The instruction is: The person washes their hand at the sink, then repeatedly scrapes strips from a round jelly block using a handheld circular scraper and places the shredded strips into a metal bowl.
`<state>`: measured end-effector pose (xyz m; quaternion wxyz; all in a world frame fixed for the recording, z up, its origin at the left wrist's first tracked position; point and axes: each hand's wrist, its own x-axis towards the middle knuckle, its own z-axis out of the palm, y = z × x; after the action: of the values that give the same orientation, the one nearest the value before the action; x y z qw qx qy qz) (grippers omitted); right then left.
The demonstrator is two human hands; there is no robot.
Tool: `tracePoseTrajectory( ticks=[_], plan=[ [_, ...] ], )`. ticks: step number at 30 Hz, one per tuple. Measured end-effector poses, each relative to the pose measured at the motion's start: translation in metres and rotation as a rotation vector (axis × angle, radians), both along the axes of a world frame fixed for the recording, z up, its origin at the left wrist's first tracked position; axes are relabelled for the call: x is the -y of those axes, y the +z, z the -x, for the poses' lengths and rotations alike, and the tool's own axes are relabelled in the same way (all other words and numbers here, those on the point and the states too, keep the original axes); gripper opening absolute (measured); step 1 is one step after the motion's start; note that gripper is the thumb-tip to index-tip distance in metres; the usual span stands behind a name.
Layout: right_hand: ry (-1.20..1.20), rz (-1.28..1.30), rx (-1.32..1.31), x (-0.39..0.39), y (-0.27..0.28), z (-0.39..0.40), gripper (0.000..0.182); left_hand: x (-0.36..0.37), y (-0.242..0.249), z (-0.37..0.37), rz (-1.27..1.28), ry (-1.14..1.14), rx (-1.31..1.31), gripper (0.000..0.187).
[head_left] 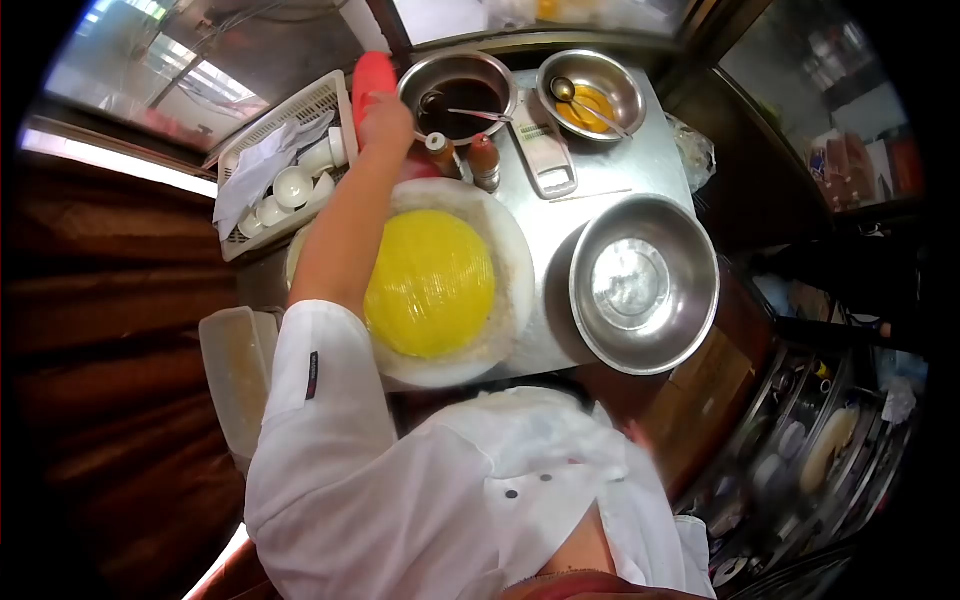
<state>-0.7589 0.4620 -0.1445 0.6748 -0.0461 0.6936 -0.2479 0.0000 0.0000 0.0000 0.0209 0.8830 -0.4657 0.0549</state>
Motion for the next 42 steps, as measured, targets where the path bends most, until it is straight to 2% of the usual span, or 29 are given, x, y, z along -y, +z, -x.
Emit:
tracePoseTrajectory(
  ticks=[2, 3, 5, 11, 20, 23, 26, 29, 32, 35, 38, 42],
  plan=[
    [-0.004, 0.054, -0.147, 0.000, 0.008, -0.015, 0.036, -0.018, 0.032, -0.008, -0.022, 0.059, -0.178, 0.070],
    [-0.017, 0.049, -0.066, -0.015, 0.013, 0.012, 0.033, -0.038, 0.046, 0.015, -0.027, 0.048, -0.231, 0.063],
    [-0.044, 0.088, 0.109, -0.033, -0.012, 0.038, 0.030, -0.042, 0.029, -0.020, 0.057, 0.155, -0.308, 0.063],
    [-0.021, 0.058, -0.077, -0.036, -0.039, 0.061, 0.030, -0.068, 0.049, -0.043, 0.142, 0.299, -0.332, 0.060],
    [0.043, 0.065, -0.174, -0.020, -0.037, 0.053, 0.035, -0.048, 0.040, -0.085, 0.145, 0.217, -0.399, 0.056],
    [0.099, 0.059, -0.193, -0.009, -0.021, 0.040, 0.043, -0.027, 0.033, -0.120, 0.072, 0.146, -0.365, 0.059],
    [0.218, 0.065, -0.242, -0.018, -0.042, 0.051, 0.042, -0.017, 0.036, -0.129, 0.093, 0.141, -0.347, 0.061],
    [0.226, 0.186, -0.198, -0.040, -0.050, 0.057, 0.040, -0.008, 0.042, -0.134, 0.139, 0.150, -0.338, 0.060],
    [0.197, 0.052, -0.180, -0.053, -0.052, 0.054, 0.039, 0.004, 0.037, -0.157, 0.135, 0.117, -0.391, 0.058],
    [0.158, 0.051, -0.142, -0.065, -0.053, 0.059, 0.034, 0.010, 0.031, -0.176, 0.129, 0.099, -0.403, 0.058],
    [-0.010, 0.054, -0.175, -0.076, -0.052, 0.053, 0.031, 0.018, 0.020, -0.196, 0.145, 0.071, -0.354, 0.056],
    [-0.020, 0.020, -0.183, -0.083, -0.042, 0.052, 0.026, 0.025, 0.029, -0.186, 0.077, -0.021, -0.327, 0.054]
  ],
)
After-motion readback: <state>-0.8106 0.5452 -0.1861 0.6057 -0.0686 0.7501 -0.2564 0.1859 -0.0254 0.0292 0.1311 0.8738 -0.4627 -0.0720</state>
